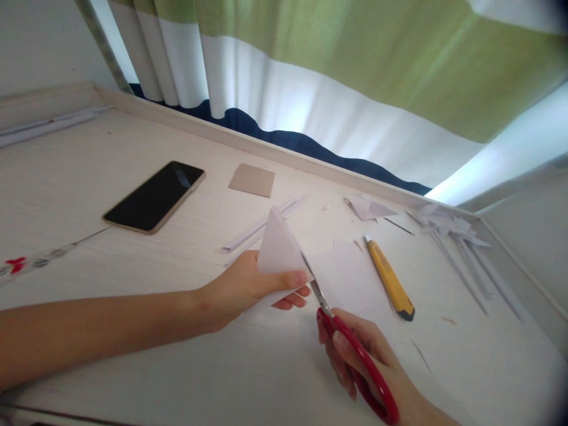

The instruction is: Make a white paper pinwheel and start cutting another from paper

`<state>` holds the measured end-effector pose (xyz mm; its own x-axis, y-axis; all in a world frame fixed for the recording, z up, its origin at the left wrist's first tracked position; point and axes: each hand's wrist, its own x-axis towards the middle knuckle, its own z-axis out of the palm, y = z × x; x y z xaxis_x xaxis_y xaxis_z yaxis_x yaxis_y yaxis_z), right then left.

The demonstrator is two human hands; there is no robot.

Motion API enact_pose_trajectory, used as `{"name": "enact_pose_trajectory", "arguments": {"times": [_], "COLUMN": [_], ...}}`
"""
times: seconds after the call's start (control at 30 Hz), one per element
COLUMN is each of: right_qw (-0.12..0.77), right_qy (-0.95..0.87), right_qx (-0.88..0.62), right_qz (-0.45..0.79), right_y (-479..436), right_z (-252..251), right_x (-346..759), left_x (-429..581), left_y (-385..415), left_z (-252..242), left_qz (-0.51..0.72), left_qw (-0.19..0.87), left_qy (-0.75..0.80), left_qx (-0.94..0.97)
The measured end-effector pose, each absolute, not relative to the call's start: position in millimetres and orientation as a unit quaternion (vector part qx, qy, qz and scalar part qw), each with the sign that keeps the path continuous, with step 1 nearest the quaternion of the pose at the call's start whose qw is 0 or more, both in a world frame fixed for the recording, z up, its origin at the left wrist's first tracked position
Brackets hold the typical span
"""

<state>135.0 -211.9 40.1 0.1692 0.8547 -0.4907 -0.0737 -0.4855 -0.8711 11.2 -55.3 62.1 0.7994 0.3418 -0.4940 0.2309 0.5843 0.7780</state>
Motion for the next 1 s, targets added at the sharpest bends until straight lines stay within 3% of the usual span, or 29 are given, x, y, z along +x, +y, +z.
{"name": "enact_pose_trajectory", "arguments": {"times": [0.43, 1.0], "right_qw": [0.426, 0.453], "right_qy": [-0.307, -0.352], "right_qx": [-0.637, -0.551], "right_qz": [0.564, 0.606], "right_y": [-213, -214], "right_z": [36, 29], "right_x": [139, 139], "left_x": [9, 11], "left_y": [-50, -49], "left_z": [45, 57], "left_qz": [0.087, 0.063], "left_qw": [0.842, 0.799], "left_qy": [0.238, 0.275], "left_qx": [0.477, 0.532]}}
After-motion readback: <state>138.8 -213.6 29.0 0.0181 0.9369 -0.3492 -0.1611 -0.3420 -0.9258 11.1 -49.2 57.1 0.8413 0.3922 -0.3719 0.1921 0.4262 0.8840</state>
